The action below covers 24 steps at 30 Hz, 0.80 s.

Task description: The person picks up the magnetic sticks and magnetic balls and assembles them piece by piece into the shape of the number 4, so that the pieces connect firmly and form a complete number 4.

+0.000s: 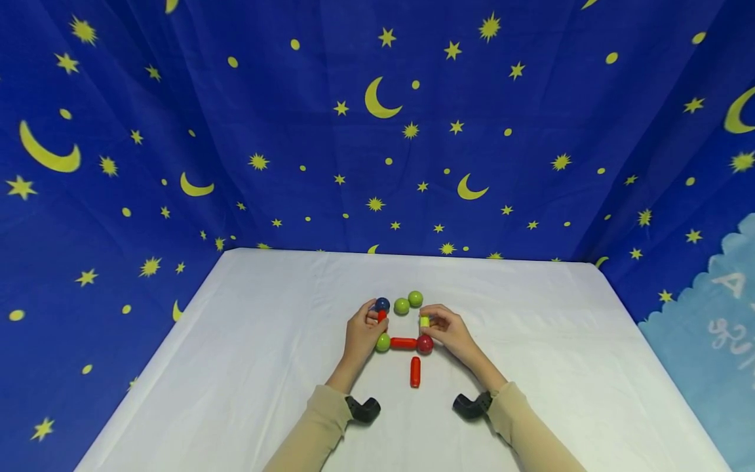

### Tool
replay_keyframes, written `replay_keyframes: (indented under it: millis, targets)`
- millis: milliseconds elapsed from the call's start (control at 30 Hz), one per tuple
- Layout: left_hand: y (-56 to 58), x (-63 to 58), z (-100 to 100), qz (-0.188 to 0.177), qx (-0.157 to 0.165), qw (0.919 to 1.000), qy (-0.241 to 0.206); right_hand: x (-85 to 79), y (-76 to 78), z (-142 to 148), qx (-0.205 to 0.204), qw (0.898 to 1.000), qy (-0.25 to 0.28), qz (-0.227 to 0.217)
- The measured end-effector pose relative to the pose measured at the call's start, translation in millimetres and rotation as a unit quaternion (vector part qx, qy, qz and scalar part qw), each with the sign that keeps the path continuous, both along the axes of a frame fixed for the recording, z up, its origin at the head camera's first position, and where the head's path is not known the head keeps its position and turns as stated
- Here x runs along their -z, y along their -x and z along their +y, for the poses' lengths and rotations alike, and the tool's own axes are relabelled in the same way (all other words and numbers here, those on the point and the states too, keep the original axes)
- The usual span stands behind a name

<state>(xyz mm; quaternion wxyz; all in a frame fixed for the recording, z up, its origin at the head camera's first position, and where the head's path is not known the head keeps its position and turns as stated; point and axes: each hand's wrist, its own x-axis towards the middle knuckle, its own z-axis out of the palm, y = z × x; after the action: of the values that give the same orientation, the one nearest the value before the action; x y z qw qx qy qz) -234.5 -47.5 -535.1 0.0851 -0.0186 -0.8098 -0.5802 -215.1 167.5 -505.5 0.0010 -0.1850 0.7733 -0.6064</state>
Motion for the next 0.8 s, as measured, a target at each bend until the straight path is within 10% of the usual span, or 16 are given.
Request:
replay_keyframes:
  millis: [800]
  targets:
    - [-1.1, -1.0, -0.4, 0.011, 0.008, 0.9999, -0.004, 13.0, 11.2, 5.1, 0.046, 0.997, 0.004, -0.063]
